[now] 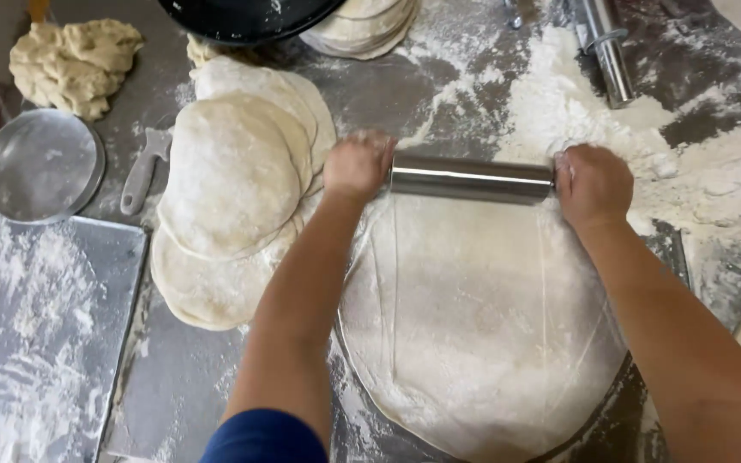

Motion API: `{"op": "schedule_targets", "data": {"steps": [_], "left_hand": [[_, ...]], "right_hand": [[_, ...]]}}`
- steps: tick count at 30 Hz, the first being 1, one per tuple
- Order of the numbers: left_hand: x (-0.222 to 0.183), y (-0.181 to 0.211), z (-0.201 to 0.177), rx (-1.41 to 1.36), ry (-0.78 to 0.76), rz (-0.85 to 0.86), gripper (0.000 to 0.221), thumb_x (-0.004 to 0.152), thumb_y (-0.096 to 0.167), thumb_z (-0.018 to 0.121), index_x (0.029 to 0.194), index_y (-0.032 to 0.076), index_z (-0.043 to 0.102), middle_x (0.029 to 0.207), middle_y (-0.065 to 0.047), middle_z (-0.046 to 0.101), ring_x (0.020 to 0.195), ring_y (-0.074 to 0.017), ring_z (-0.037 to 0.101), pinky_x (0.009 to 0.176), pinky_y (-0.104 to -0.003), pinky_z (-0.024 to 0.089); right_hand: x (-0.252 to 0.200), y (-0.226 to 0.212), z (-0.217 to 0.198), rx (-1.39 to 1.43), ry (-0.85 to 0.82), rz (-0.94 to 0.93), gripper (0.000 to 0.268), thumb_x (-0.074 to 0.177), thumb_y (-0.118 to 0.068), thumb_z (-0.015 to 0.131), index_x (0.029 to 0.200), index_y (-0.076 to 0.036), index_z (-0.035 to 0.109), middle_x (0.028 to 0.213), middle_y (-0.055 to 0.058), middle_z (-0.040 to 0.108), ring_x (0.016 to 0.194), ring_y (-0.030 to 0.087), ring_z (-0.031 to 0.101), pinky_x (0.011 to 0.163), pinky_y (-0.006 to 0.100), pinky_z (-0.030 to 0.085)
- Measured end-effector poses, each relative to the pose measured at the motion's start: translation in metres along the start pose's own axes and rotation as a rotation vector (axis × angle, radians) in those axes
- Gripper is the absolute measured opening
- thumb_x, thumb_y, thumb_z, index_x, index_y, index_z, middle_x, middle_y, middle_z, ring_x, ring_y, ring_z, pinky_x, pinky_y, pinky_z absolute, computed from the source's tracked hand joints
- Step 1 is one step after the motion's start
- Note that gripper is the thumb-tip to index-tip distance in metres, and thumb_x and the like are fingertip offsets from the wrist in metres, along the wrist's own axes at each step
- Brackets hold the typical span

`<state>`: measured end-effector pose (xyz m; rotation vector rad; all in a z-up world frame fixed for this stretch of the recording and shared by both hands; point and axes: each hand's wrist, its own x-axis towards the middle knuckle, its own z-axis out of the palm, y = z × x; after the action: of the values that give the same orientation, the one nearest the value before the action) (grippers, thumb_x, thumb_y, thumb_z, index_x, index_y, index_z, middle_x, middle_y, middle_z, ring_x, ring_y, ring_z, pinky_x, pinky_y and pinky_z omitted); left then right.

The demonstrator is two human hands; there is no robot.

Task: The recorder rolls out dough with a rolling pin and uses a metal circular cutter to create uniform dough circles.

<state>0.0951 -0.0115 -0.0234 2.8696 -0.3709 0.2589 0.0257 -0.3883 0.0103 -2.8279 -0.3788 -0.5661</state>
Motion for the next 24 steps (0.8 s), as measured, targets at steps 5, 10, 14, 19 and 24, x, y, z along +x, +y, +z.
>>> {"op": "schedule_targets", "data": {"steps": [5,10,14,19,24], "left_hand": [[-0.121,0.027,-0.043,0.028,-0.3,-0.024,0.038,0.111,0.038,0.039,0.12,0.014,0.068,0.113,-0.013,0.07,0.101,-0.0302,0.068,0.087,-0.045,0.055],[-0.336,0.041,-0.042,0.045,-0.366,-0.026,0.044,0.103,0.044,0.05,0.127,0.01,0.063,0.118,-0.019,0.069,0.107,-0.0352,0.066,0.092,-0.048,0.054],[-0.265,0.022,-0.049,-0.008,-0.605,-0.211,0.038,0.103,0.038,0.044,0.123,0.012,0.063,0.122,-0.016,0.066,0.11,-0.0323,0.063,0.094,-0.049,0.05],[-0.14,-0.008,-0.067,-0.007,-0.087,-0.304,0.039,0.107,0.041,0.046,0.11,0.011,0.07,0.105,-0.018,0.071,0.097,-0.0386,0.066,0.086,-0.051,0.051],[-0.22,0.022,-0.072,0.177,-0.431,-0.2,0.039,0.109,0.038,0.037,0.108,0.01,0.066,0.102,-0.012,0.07,0.086,-0.0268,0.067,0.077,-0.046,0.054]], "right_hand": [[-0.084,-0.044,-0.041,0.026,-0.145,0.157,0.03,0.106,-0.025,0.059,0.086,-0.003,0.062,0.083,0.017,0.061,0.082,0.038,0.06,0.077,0.05,0.047],[-0.207,-0.105,-0.091,0.18,-0.319,0.286,0.026,0.093,-0.032,0.057,0.083,-0.012,0.071,0.08,0.016,0.067,0.077,0.037,0.065,0.073,0.045,0.054],[-0.145,-0.094,-0.055,0.14,-0.404,0.211,0.029,0.099,-0.031,0.055,0.082,-0.013,0.069,0.073,0.013,0.065,0.067,0.034,0.062,0.065,0.046,0.05],[-0.001,-0.062,0.01,0.11,-0.023,-0.153,0.035,0.113,-0.025,0.058,0.084,-0.007,0.064,0.073,0.013,0.06,0.076,0.034,0.058,0.071,0.048,0.045],[-0.089,-0.082,-0.032,0.017,-0.267,-0.054,0.041,0.114,-0.028,0.052,0.081,-0.005,0.058,0.07,0.016,0.054,0.068,0.035,0.054,0.069,0.05,0.044]]}}
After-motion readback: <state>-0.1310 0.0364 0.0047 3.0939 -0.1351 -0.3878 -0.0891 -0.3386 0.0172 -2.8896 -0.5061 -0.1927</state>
